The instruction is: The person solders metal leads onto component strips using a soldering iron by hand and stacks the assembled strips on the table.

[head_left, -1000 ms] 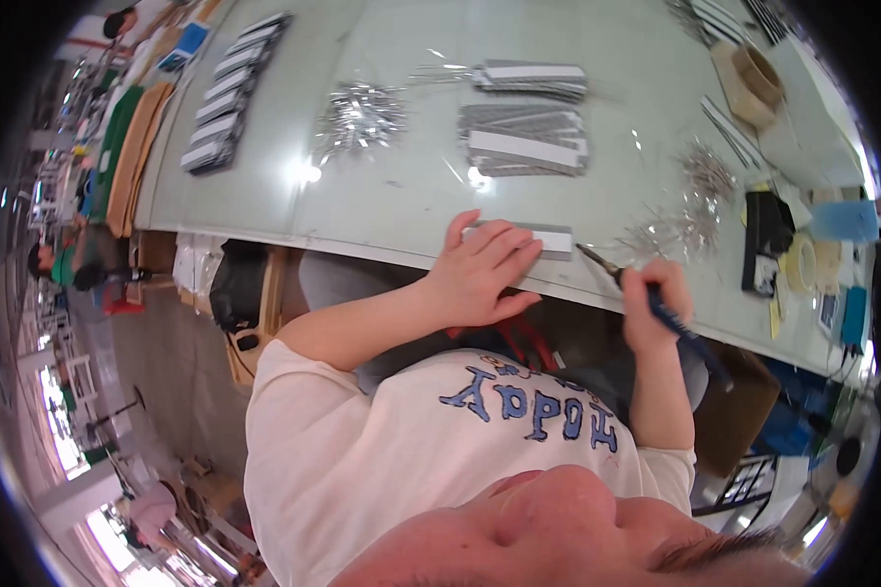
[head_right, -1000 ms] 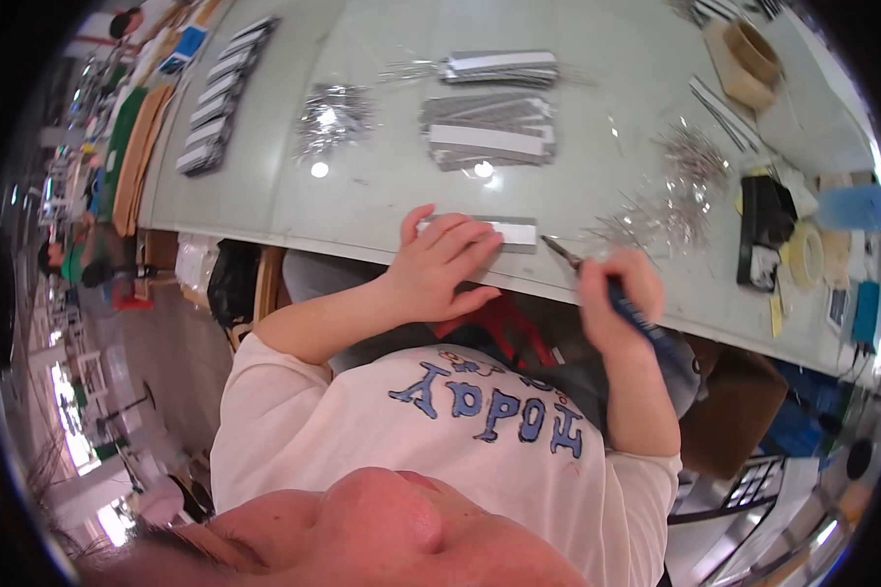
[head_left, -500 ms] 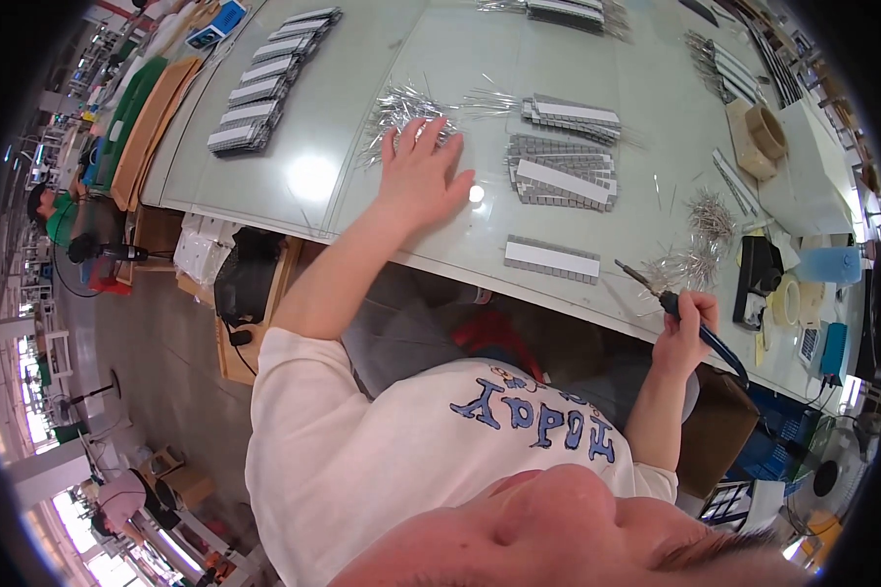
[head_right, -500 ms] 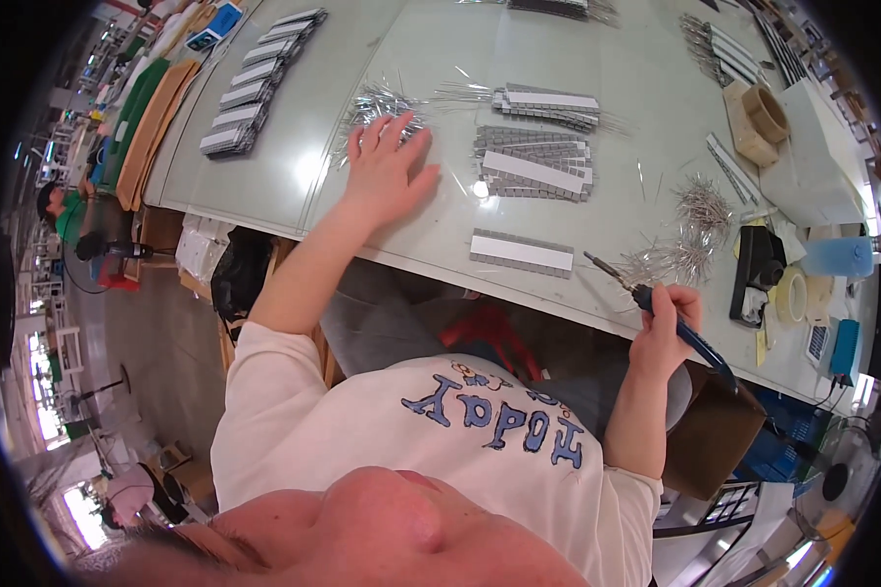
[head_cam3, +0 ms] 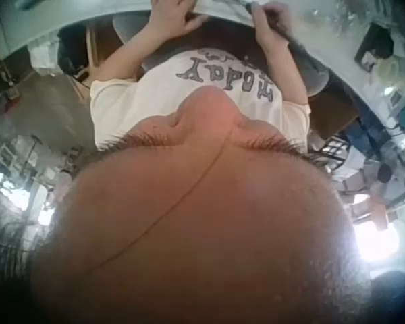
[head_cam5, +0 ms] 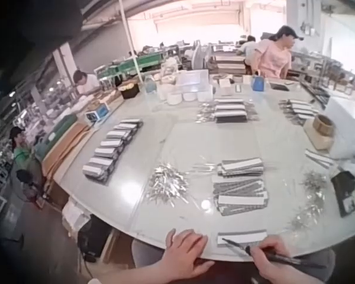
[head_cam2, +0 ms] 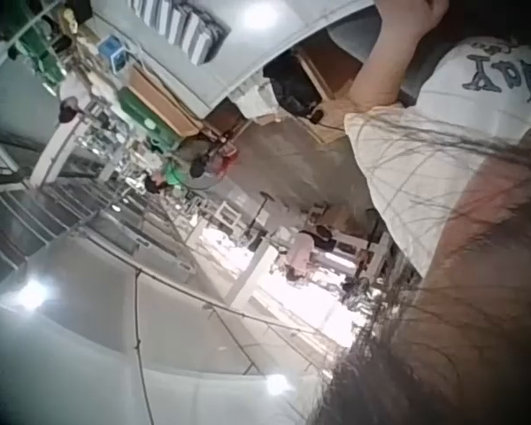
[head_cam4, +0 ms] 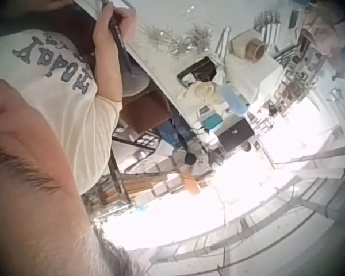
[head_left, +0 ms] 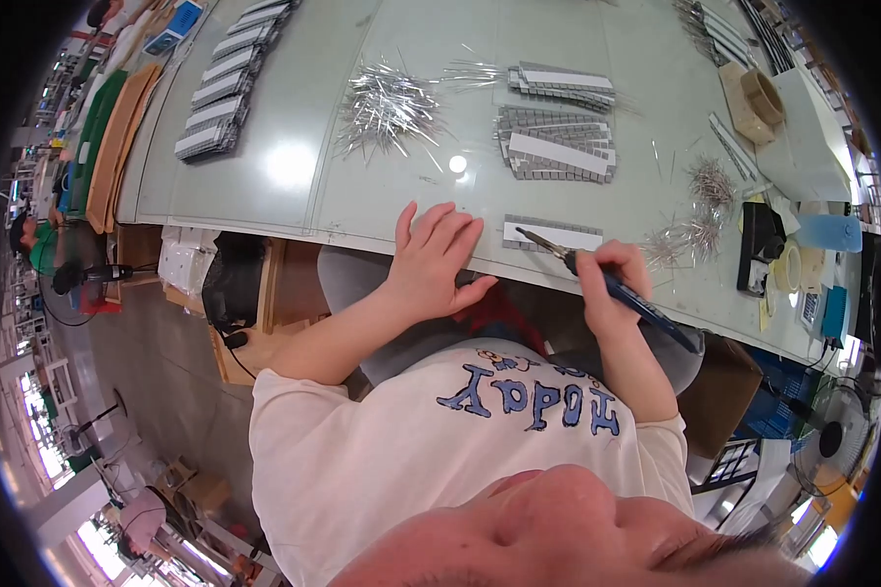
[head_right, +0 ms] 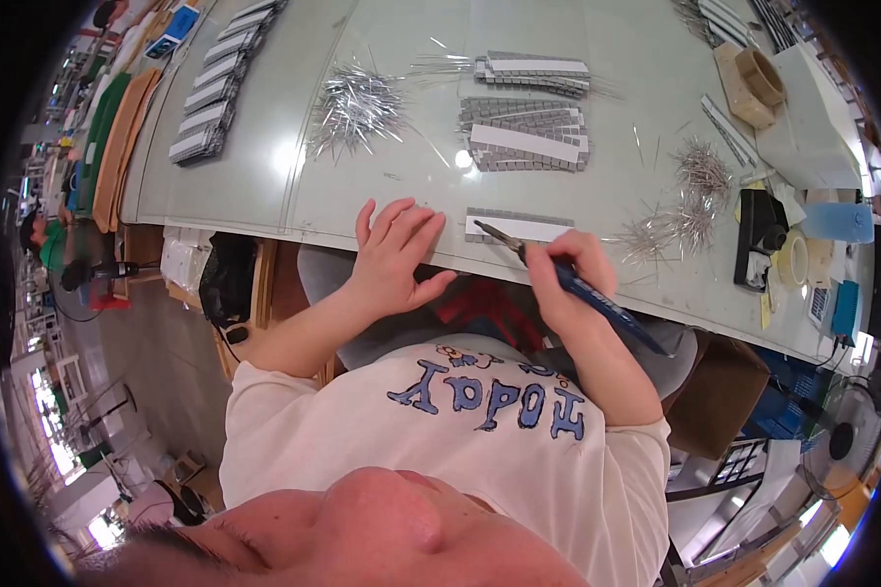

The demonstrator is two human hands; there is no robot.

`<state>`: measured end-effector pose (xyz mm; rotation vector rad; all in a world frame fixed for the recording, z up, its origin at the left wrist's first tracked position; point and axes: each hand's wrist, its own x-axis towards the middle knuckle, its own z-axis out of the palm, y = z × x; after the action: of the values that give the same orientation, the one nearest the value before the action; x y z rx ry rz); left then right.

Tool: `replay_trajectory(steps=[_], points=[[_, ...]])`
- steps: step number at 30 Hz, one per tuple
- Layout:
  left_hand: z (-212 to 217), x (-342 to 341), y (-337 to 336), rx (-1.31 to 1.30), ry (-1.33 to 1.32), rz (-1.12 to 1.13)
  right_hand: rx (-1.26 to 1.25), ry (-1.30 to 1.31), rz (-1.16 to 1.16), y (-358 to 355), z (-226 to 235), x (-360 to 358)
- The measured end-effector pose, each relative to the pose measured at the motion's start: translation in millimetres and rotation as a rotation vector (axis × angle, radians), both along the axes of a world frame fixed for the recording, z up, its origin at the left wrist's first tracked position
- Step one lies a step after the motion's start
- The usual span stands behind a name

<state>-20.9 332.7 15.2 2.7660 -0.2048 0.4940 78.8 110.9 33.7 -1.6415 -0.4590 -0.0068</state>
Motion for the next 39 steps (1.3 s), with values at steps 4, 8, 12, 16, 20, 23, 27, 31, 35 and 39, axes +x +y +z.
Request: replay_trajectory(steps=[4,8,12,16,20,23,27,31,35,39], points=[[-1,1,5,0.021,-0.045,0.049,-0.153,-0.139,0.011,14,-2,1],[6,42,39,0.126,-0.044,0.172,-0.056,-0.198,-0.067,14,-9,8],[9,72,67,0.172,0.008,0.129,0.074,-0.141,-0.053,10,-15,11],[10,60,63,0.173,0.015,0.019,0.052,-0.205,-0.017,7,-18,11],[6,24,30,0.052,0.076,-0.06,0.067,-0.17,-0.002,11,-13,10],[-2,3,13,0.005,0.07,-0.053,0.056,-0.158,0.047,17,-9,5],[-11,-5,6,-0.03,-0.006,-0.016,0.003,-0.164,0.074,21,-5,0],[-13,-2,7,0.012,-0.054,-0.029,-0.021,-0.182,0.068,19,-8,-1],[-16,0,8,0.038,-0.063,-0.049,-0.053,-0.146,0.059,18,-9,-1],[-14,1,8,0.048,-0.063,-0.056,-0.065,-0.118,0.062,18,-9,-1]])
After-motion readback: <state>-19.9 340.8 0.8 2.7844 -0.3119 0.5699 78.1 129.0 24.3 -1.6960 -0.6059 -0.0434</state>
